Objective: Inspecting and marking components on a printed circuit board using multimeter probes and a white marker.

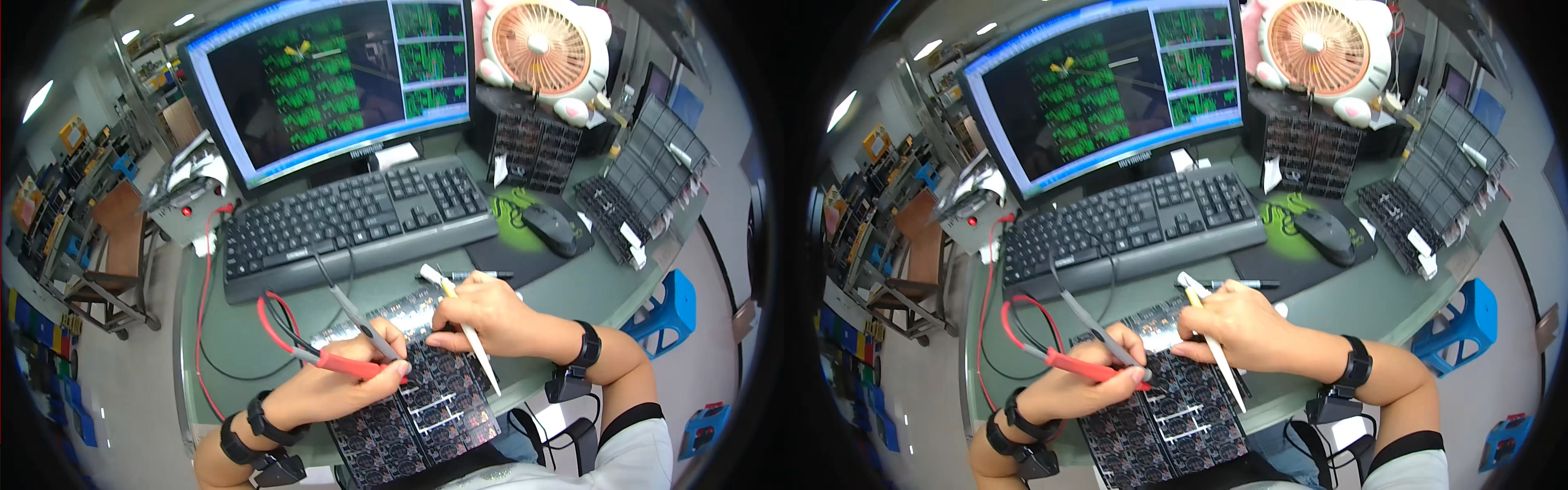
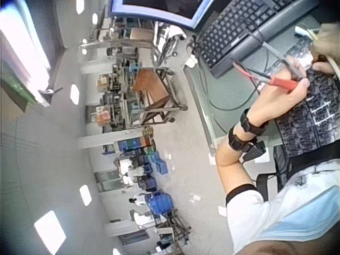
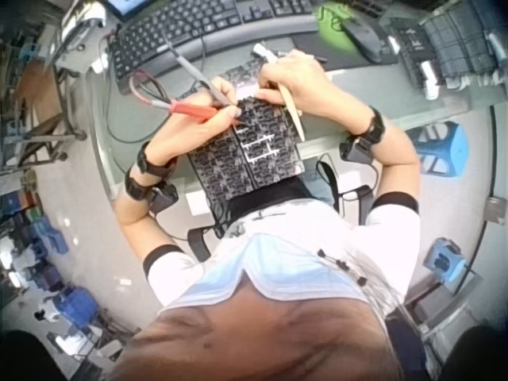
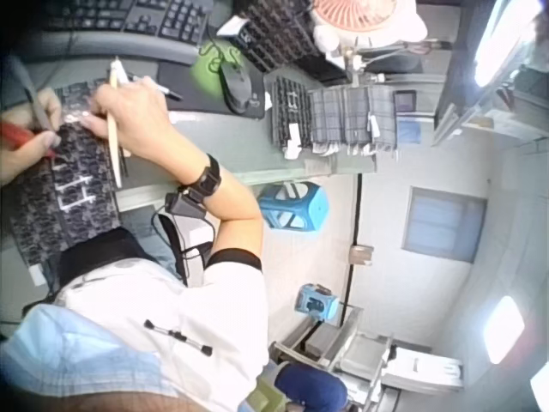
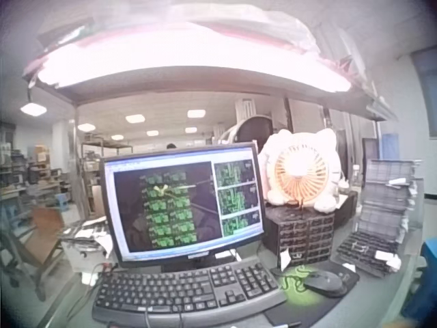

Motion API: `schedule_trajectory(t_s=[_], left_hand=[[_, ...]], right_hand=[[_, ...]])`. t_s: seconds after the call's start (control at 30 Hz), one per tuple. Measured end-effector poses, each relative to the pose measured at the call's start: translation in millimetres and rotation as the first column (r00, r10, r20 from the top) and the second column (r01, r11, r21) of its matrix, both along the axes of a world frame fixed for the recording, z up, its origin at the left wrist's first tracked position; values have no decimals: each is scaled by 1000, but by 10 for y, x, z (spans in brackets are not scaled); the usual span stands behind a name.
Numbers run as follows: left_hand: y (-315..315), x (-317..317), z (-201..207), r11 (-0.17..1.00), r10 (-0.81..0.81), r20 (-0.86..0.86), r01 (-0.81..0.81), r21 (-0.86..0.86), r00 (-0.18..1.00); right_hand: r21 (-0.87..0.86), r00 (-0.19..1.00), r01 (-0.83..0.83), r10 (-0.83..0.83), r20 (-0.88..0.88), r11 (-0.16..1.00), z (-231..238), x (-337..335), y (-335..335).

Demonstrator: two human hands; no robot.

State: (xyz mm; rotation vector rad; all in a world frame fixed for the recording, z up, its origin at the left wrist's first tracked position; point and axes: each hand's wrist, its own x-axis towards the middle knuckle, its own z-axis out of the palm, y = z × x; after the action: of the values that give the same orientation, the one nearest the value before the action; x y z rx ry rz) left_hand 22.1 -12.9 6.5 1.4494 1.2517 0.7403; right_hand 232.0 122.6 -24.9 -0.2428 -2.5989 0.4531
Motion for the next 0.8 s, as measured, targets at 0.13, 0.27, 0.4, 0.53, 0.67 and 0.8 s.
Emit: schedule_trajectory(t_s=[0.13,0.27,0.4,0.53,0.67,0.8], left_hand=[[-85,53,11,999,25,-18,-24,24,1000],[-78,13,-96,995,-3,-112,14,103,994],[-70,-30,-202,970,-72,-178,110,216,981],[-99,0,-114,994,-3,-131,17,106,991],[-47,-24,-31,997,-30,-80,35,66,996],[-25,-55,-1,999,-27,-59,28,29,998]], right_hand=[[91,999,6,-2,-52,996,153,-71,9],[-413,984,-135,169,47,901,433,-281,-130],[-571,969,-225,244,-45,789,436,-469,-242],[-548,981,-192,176,-83,814,401,-414,-181],[-883,997,-78,16,-80,463,432,-130,-74],[-884,975,-201,1,-222,421,214,41,90]])
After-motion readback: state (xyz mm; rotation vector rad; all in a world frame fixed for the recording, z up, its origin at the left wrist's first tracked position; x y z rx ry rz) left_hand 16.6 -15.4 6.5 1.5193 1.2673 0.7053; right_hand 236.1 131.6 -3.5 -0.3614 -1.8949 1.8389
